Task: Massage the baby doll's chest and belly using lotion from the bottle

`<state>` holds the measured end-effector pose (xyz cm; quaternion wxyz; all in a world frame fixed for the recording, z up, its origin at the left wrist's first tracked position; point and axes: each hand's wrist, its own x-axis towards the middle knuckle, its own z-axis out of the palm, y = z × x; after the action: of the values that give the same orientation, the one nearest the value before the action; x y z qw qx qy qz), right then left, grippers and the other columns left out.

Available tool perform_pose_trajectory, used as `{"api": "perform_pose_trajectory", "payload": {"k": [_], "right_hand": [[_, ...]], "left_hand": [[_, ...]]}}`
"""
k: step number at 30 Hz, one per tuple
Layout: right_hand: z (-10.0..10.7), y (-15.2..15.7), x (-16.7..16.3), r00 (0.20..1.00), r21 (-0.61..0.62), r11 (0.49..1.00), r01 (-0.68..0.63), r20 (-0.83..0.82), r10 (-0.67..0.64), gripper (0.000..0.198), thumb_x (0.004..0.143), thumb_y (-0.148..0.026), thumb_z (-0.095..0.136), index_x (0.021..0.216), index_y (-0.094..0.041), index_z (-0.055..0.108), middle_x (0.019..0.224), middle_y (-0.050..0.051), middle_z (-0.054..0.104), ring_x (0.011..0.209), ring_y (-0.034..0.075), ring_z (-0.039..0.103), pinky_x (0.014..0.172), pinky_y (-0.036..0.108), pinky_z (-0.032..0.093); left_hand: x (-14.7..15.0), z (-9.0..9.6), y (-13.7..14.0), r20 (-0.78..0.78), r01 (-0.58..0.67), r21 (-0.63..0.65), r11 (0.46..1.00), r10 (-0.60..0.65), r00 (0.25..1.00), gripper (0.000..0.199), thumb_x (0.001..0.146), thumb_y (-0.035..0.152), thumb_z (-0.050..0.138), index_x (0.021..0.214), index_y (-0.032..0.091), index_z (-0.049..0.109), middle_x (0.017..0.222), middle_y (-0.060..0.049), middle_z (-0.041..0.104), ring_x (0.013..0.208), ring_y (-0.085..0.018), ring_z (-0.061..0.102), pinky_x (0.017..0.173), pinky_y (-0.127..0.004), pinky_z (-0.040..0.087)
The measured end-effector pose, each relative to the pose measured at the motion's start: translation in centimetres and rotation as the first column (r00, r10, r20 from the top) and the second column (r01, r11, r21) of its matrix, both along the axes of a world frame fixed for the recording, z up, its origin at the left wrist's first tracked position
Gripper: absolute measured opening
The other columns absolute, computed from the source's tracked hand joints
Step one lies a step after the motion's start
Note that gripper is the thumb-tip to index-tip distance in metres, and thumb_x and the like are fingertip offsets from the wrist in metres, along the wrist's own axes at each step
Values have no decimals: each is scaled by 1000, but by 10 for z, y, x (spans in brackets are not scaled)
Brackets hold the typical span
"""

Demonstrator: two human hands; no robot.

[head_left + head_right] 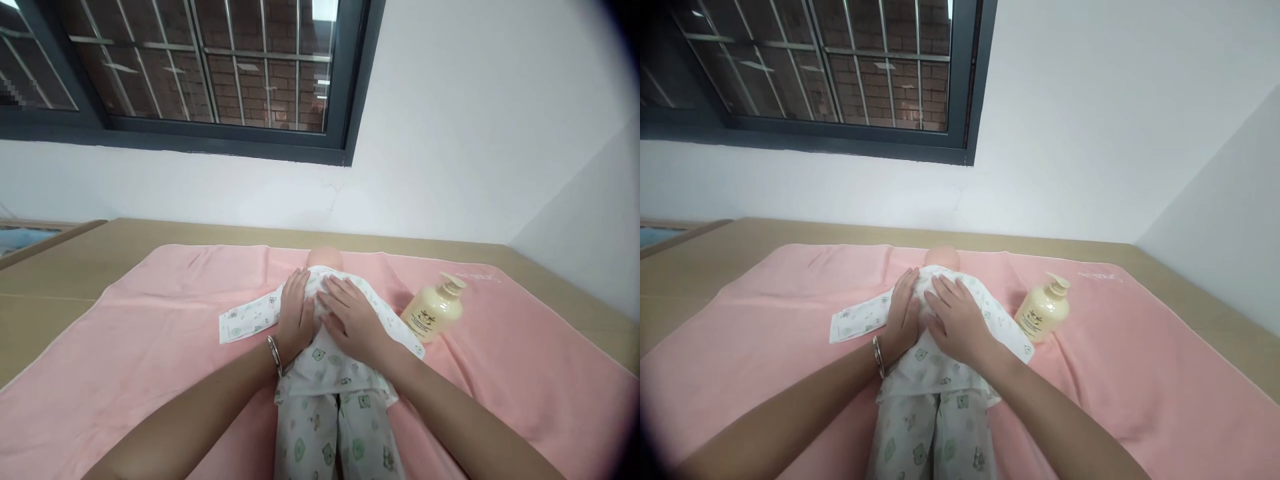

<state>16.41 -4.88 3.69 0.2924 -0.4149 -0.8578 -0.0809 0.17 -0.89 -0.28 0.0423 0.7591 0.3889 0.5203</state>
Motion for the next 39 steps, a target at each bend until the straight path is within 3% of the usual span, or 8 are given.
{"api": "perform_pose_trajectory", "payload": {"k": [11,17,24,27,29,30,34,39], "right_hand": [[6,-2,0,993,-10,993,116,-32,-117,49,95,-27,40,140,-9,42,151,12,22,141,27,15,116,50,17],[16,-8,12,976,-164,985,-51,203,85,61,95,-45,51,146,-16,34,150,11,27,140,30,19,112,52,24],[104,-61,89,987,-542,840,-5,132,91,63,92,-52,50,147,-27,33,132,7,52,111,28,56,93,40,45],[137,-84,131,990,-484,866,124,-4,-144,53,96,-45,45,144,-24,39,136,5,49,121,25,49,100,35,40],[145,-88,150,938,-420,851,314,-2,-347,46,99,-39,40,139,-18,46,138,9,46,128,26,42,106,37,35],[145,-86,155,905,-402,822,402,38,-424,42,99,-32,38,136,-14,50,138,12,46,130,27,40,106,39,34],[137,-72,149,845,-425,730,535,267,-464,41,91,-8,39,128,-7,55,137,18,44,128,27,42,99,34,41],[128,-56,130,813,-298,772,562,369,-450,37,86,-5,46,121,-3,58,115,19,60,102,25,60,86,28,45]], "left_hand": [[-2,0,6,-3,3,-29,1000,-4,1000,46,99,33,24,142,19,34,146,-13,39,138,-24,31,114,-52,27],[-5,2,11,-20,-41,-92,995,40,999,45,98,35,30,140,20,38,146,-12,40,138,-25,32,114,-53,27],[25,35,-49,-85,22,-397,918,-61,994,56,95,46,37,145,23,32,158,-6,16,146,-29,7,118,-56,11],[59,61,-91,56,310,-504,806,-328,943,56,93,50,43,145,33,32,156,2,21,145,-26,14,120,-48,6],[88,83,-97,305,528,-613,588,-441,844,52,91,50,47,141,33,41,153,3,31,144,-23,18,121,-42,9],[105,93,-92,470,625,-618,478,-413,780,50,91,48,48,138,31,46,152,2,33,144,-22,19,121,-39,10],[171,123,-40,672,727,-583,363,-287,682,60,96,54,22,142,20,38,155,-6,26,143,-18,22,117,-34,24],[213,135,-5,921,921,-379,95,138,365,64,93,55,29,130,6,45,145,-20,40,130,-26,46,100,-34,47]]}}
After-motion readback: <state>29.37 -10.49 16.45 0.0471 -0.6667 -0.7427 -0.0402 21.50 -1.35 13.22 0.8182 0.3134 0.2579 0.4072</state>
